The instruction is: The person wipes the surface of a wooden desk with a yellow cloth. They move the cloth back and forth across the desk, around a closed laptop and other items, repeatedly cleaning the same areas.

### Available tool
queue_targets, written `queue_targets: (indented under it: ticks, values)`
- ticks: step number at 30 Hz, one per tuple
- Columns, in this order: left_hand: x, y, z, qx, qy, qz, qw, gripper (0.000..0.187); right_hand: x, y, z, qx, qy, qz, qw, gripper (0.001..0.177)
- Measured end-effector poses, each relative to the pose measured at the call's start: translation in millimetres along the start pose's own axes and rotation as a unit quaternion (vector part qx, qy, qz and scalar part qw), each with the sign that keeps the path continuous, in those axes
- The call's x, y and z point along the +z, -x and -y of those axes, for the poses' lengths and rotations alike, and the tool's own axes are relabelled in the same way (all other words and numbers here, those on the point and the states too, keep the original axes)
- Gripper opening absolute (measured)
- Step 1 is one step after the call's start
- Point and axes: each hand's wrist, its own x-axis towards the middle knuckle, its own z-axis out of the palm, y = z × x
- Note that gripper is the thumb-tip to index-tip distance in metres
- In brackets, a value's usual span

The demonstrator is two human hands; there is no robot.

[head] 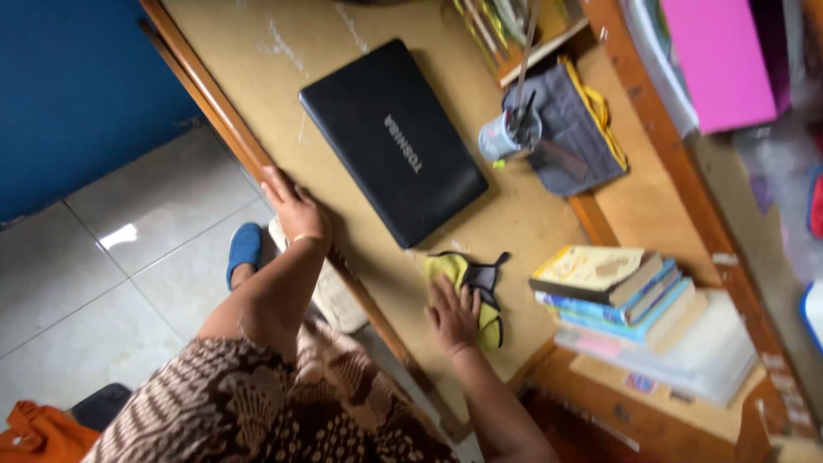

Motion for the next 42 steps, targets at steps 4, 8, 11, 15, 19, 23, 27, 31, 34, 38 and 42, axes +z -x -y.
queue_targets:
  ticks: [4,8,11,15,19,23,27,31,34,38,42]
  values:
    - [-11.7,5.6,-21.5,-0.069,-0.072,0.056,0.994,0.063,17.3,-78.9,-67.6,0.045,0.105,-0.063,0.991,0.044]
    - [-1.4,-0.4,-8.5,-0.049,-0.094,0.027,0.994,0.064,30.8,-158.7,-139.1,0.252,0.036,0.084,0.963,0.053]
    - [4.3,-1.2,-0.6,-0.045,-0.111,0.008,0.993,0.065,7.6,-196.0,-162.5,0.329,-0.013,0.128,0.935,0.062]
    - [-0.3,-2.1,-5.5,-0.047,-0.124,0.021,0.991,0.064,14.4,-213.2,-164.6,0.375,-0.012,0.106,0.921,0.062]
    - [4.0,-3.7,3.6,-0.021,-0.136,0.013,0.99,0.066,14.3,-173.6,-135.3,0.37,-0.013,0.144,0.918,0.061]
    - [26.1,-13.3,40.1,0.053,-0.126,-0.043,0.99,0.064,55.0,-66.4,-85.7,0.224,0.182,-0.131,0.948,0.062]
    - [7.4,-1.1,18.8,0.128,-0.058,-0.043,0.989,0.065,14.1,50.0,-3.4,0.188,0.114,-0.149,0.964,0.056]
    - [-23.1,13.3,-25.8,0.028,0.029,0.01,0.999,0.068,4.6,152.1,31.7,0.243,0.071,-0.009,0.967,0.058]
    - [-29.9,11.9,-43.5,-0.054,0.05,0.059,0.996,0.072,31.6,179.7,4.8,0.315,0.017,0.098,0.944,0.073]
    - [13.0,-5.6,32.7,0.061,-0.03,-0.015,0.998,0.089,40.5,140.1,-54.2,0.348,0.208,-0.193,0.893,0.05]
    - [8.9,-2.2,20.2,0.052,-0.032,-0.034,0.998,0.084,33.8,106.5,-68.5,0.5,0.123,-0.126,0.848,0.057]
